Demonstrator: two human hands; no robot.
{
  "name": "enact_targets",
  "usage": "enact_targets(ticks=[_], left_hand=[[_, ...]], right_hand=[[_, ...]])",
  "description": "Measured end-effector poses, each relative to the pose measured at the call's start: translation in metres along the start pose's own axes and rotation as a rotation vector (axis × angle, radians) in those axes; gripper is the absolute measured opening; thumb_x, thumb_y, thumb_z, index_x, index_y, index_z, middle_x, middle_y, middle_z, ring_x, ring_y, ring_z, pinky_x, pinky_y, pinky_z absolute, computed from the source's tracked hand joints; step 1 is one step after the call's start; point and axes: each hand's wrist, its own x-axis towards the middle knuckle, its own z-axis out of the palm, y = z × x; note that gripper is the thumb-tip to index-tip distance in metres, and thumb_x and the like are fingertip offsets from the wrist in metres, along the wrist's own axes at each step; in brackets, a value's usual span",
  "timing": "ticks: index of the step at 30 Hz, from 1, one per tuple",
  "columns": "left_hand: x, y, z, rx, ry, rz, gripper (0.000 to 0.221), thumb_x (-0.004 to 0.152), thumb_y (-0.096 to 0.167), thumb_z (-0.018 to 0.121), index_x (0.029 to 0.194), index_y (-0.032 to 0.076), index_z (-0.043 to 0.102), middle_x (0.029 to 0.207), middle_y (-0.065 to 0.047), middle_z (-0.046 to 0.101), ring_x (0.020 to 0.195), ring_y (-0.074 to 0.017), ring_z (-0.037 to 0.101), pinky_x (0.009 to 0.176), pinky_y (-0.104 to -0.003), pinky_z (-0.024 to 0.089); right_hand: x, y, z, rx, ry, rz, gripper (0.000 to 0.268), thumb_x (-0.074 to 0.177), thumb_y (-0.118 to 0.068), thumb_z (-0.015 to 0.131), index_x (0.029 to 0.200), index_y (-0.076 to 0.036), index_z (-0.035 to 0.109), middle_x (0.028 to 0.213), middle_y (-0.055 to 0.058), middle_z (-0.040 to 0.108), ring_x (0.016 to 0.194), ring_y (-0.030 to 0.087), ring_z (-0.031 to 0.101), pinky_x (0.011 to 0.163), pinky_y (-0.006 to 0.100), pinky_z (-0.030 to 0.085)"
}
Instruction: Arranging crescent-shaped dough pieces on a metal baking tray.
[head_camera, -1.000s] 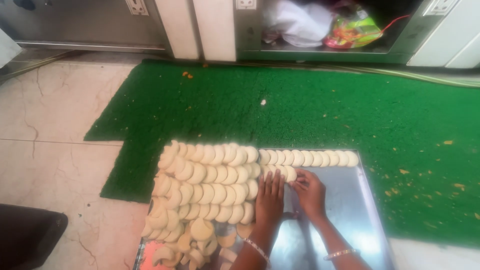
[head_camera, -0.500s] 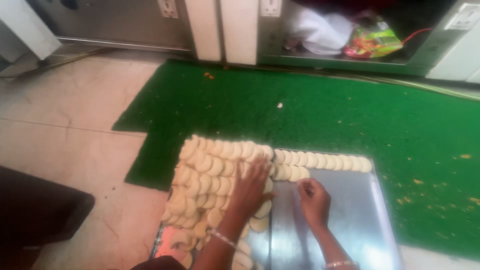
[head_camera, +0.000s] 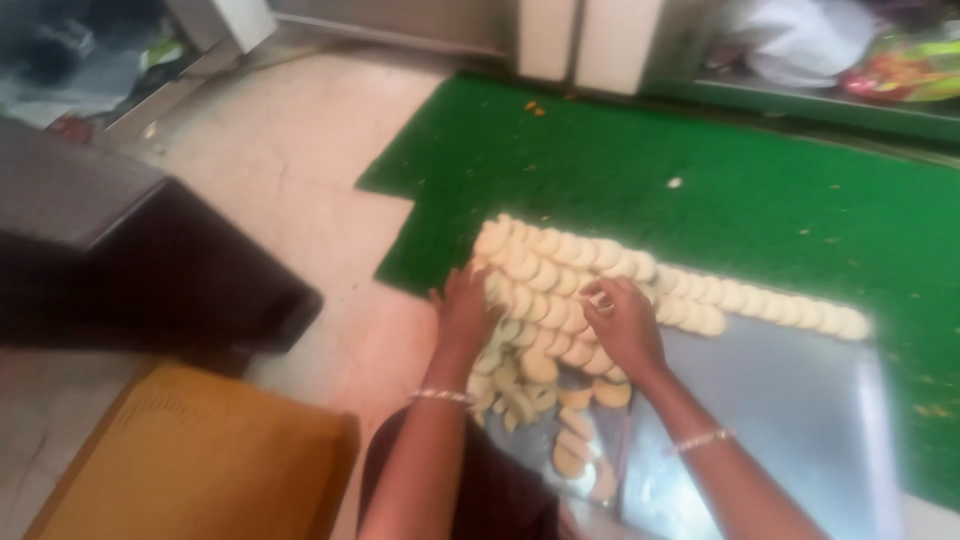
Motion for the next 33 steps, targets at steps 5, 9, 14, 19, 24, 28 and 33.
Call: enact_targets(ticks=[5, 9, 14, 19, 24, 28, 33], left_hand=[[0.0, -0.007, 0.024, -0.161, 0.095, -0.004, 0.076, 0.081, 0.034, 0.083, 0.146, 0.012, 0.05, 0.143, -0.014, 0.06, 0.133, -0.033, 0.055, 0.115, -0.055, 0.039], [-0.007, 0.013, 0.001, -0.111, 0.04, -0.071, 0.086, 0.069, 0.035, 0.091, 0.141, 0.011, 0.051, 0.137, -0.012, 0.061, 0.128, -0.0316, 0.056, 0.112, -0.059, 0.035], [-0.019, 0.028, -0.027, -0.102, 0.106, -0.081, 0.085, 0.061, 0.022, 0.094, 0.137, 0.013, 0.054, 0.125, -0.014, 0.059, 0.122, -0.0344, 0.053, 0.104, -0.051, 0.042], [-0.019, 0.026, -0.016, -0.113, 0.108, -0.093, 0.065, 0.063, 0.018, 0.095, 0.118, 0.007, 0.06, 0.125, -0.016, 0.059, 0.121, -0.0365, 0.055, 0.096, -0.045, 0.05], [-0.021, 0.027, -0.003, -0.309, 0.211, -0.024, 0.048, 0.075, 0.011, 0.086, 0.116, 0.008, 0.062, 0.121, -0.02, 0.059, 0.11, -0.0387, 0.062, 0.088, -0.047, 0.052], [-0.025, 0.035, -0.013, -0.367, 0.283, 0.035, 0.051, 0.071, 0.008, 0.083, 0.118, 0.008, 0.064, 0.111, -0.018, 0.064, 0.103, -0.0396, 0.063, 0.086, -0.048, 0.052], [-0.028, 0.04, -0.015, -0.223, 0.333, 0.173, 0.049, 0.075, 0.012, 0.083, 0.122, 0.009, 0.067, 0.101, -0.017, 0.071, 0.095, -0.0389, 0.067, 0.079, -0.05, 0.052]], right_hand=[[0.012, -0.024, 0.031, -0.149, -0.152, -0.228, 0.036, 0.082, -0.015, 0.078, 0.116, -0.01, 0.068, 0.121, 0.013, 0.062, 0.12, 0.033, 0.054, 0.101, 0.043, 0.047], [0.011, -0.049, 0.045, -0.184, -0.255, -0.349, 0.068, 0.075, -0.012, 0.082, 0.137, -0.012, 0.056, 0.139, 0.014, 0.054, 0.131, 0.037, 0.044, 0.108, 0.046, 0.04], [0.008, -0.046, 0.058, -0.261, -0.312, -0.391, 0.074, 0.07, -0.008, 0.082, 0.138, -0.012, 0.055, 0.14, 0.013, 0.054, 0.13, 0.036, 0.045, 0.105, 0.045, 0.042], [-0.002, -0.056, 0.053, -0.348, -0.328, -0.308, 0.061, 0.076, -0.01, 0.079, 0.134, -0.015, 0.059, 0.126, 0.009, 0.06, 0.122, 0.032, 0.052, 0.097, 0.043, 0.049], [-0.006, -0.055, 0.051, -0.36, -0.297, -0.324, 0.043, 0.082, -0.011, 0.073, 0.124, -0.012, 0.061, 0.112, 0.011, 0.059, 0.111, 0.032, 0.058, 0.086, 0.045, 0.052], [-0.007, -0.037, 0.055, -0.293, -0.258, -0.341, 0.037, 0.086, -0.009, 0.071, 0.122, -0.01, 0.063, 0.108, 0.012, 0.058, 0.107, 0.033, 0.06, 0.085, 0.046, 0.052], [-0.003, -0.018, 0.054, 0.006, -0.18, -0.149, 0.037, 0.086, -0.009, 0.075, 0.122, -0.011, 0.067, 0.104, 0.01, 0.063, 0.089, 0.024, 0.068, 0.077, 0.035, 0.06]])
